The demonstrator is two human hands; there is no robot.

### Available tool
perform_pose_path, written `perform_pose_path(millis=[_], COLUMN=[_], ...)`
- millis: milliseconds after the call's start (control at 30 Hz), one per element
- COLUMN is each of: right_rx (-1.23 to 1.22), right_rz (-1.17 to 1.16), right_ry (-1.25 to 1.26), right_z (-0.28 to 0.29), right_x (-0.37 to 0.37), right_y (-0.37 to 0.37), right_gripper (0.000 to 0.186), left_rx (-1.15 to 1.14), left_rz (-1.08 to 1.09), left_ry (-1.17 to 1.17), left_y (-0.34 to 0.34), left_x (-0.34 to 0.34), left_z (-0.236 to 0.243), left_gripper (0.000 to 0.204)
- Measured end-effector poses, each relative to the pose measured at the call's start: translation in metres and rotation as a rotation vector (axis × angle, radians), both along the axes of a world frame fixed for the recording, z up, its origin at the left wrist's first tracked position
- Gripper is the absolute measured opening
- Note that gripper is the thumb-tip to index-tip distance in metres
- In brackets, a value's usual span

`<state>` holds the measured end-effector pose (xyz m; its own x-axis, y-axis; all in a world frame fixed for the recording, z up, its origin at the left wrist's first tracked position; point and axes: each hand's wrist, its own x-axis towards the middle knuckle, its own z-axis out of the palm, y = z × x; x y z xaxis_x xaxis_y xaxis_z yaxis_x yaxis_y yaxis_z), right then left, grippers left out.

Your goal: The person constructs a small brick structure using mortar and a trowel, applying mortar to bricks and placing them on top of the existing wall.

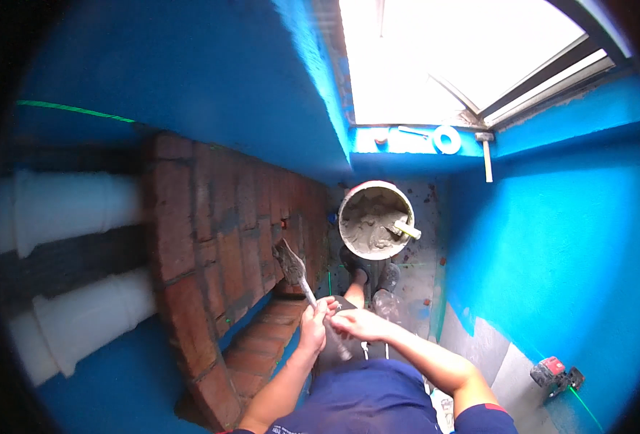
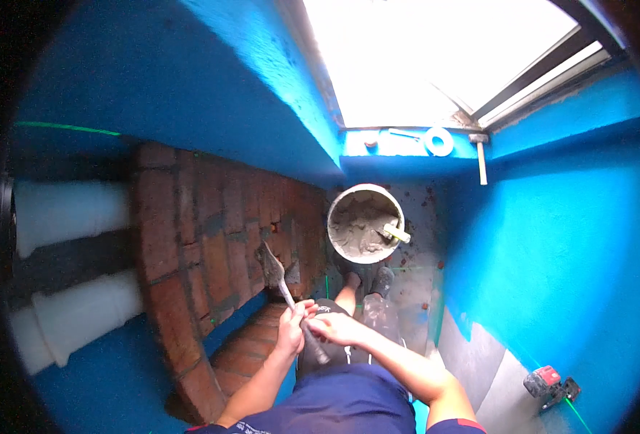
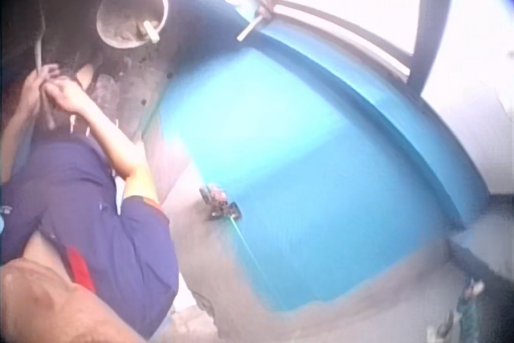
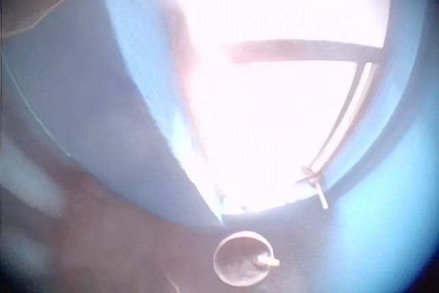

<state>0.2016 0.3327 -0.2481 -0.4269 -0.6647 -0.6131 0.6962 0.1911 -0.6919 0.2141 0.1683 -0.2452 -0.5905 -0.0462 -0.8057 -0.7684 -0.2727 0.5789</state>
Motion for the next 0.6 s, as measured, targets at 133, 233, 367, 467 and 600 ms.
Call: perform_pose_path(millis=[133,233,367,467,600], right_rx=[0.699,1.392,1.269,1.169,1.095], right_rz=[0.225,-0.075,0.32,0.489,0.574], right_ry=[0.86,0.517,0.406,0.399,0.631], right_z=[-0.115,-0.199,-0.272,-0.311,-0.384], right_x=[-0.033,-0.061,-0.098,-0.117,-0.118], right_y=[0.086,0.132,0.167,0.141,0.133], right_gripper=[0.035,0.044,0.043,0.042,0.025], left_rx=[-0.161,-0.313,-0.369,-0.403,-0.378], left_rz=[-0.089,-0.269,-0.337,-0.303,-0.253], left_ry=[-0.14,-0.188,-0.317,-0.31,-0.263], left_y=[-0.019,-0.028,-0.032,-0.026,-0.011], left_x=[0.043,0.076,0.105,0.123,0.121], left_z=[-0.033,-0.034,-0.026,-0.026,-0.037], left_gripper=[0.032,0.032,0.031,0.027,0.025])
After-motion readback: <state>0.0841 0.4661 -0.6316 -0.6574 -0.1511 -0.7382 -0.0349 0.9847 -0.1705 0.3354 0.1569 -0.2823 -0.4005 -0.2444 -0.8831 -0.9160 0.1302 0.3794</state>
